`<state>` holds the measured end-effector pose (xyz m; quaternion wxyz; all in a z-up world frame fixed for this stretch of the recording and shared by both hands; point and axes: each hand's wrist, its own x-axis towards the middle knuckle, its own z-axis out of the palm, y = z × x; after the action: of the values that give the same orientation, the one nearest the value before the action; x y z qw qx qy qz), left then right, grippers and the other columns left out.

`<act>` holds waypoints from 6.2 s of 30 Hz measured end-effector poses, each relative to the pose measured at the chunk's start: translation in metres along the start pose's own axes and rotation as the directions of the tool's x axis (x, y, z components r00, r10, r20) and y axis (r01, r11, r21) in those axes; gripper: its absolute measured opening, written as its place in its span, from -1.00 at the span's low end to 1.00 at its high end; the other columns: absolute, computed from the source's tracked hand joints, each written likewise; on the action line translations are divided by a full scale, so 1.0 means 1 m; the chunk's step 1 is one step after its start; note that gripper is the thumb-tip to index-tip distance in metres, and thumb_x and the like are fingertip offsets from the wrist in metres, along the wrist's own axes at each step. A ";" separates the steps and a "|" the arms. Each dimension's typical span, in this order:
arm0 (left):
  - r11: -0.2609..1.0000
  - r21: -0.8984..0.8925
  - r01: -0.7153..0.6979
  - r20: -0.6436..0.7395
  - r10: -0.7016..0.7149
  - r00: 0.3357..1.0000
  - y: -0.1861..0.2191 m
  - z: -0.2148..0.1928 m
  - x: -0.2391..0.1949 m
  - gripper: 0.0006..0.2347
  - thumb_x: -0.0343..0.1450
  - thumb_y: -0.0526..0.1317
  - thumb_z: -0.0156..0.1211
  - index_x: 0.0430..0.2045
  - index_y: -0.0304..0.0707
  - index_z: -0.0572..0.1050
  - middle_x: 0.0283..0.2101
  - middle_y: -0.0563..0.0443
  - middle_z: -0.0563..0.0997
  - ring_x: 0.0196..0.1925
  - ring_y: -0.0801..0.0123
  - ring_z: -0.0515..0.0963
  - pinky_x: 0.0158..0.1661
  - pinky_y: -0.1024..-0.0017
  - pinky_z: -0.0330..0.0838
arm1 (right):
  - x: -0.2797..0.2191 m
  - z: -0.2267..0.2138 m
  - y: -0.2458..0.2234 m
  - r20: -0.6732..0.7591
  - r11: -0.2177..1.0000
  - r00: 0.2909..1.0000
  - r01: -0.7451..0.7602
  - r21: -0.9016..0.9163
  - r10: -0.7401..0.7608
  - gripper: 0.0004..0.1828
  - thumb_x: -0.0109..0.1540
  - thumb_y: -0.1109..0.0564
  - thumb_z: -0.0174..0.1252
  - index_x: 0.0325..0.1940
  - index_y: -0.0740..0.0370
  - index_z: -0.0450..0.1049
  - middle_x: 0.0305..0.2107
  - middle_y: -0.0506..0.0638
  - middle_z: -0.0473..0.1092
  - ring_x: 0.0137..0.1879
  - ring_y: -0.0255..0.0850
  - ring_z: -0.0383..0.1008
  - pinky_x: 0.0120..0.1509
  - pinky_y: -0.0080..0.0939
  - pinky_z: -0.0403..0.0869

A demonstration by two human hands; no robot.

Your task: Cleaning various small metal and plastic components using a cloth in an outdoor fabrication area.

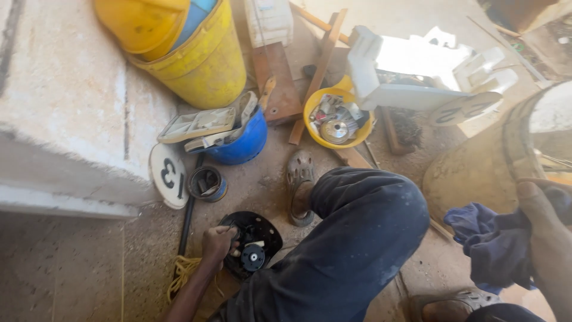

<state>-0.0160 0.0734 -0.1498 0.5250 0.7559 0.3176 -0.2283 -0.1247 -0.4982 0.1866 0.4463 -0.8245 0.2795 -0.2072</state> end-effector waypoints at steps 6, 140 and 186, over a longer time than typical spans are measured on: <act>0.663 0.427 -0.615 0.305 0.535 0.788 -0.012 -0.021 0.070 -0.73 0.35 -0.26 0.32 -0.12 -0.41 0.69 -0.18 -0.39 0.74 -0.03 -0.11 0.70 -0.04 0.12 0.62 | -0.018 0.023 -0.050 -0.137 0.990 0.989 0.037 -0.134 -0.056 -0.77 0.28 0.06 0.36 -0.03 0.18 0.66 -0.45 0.18 0.49 -0.27 -0.09 0.50 -0.18 -0.12 0.44; 0.866 -0.425 -0.261 0.842 0.485 0.237 0.468 0.263 -0.293 -0.73 0.53 -0.06 0.02 -0.26 -0.34 0.46 -0.60 -0.03 0.56 -0.68 0.33 0.49 -0.63 0.37 0.35 | 0.013 0.066 -0.075 -0.001 0.984 0.985 0.172 0.041 -0.172 -0.80 0.17 0.13 0.30 -0.17 0.26 0.65 -0.59 -0.01 0.62 -0.68 -0.35 0.41 -0.63 -0.38 0.34; 0.721 -0.317 -0.617 0.764 0.579 0.285 0.396 0.300 -0.322 -0.90 0.18 -0.44 0.38 -0.53 -0.47 0.60 -0.72 -0.16 0.55 -0.74 0.40 0.53 -0.64 0.51 0.36 | 0.038 0.034 -0.074 0.072 0.249 0.854 -0.229 0.941 0.516 -0.84 0.27 0.18 0.18 -0.06 0.18 0.50 -0.48 -0.02 0.33 -0.36 -0.23 0.47 -0.32 -0.30 0.43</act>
<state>0.0420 -0.3830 0.2221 0.6391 0.6280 -0.2774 -0.3467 -0.0556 -0.4684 0.2351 0.8275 -0.2980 0.3546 -0.3174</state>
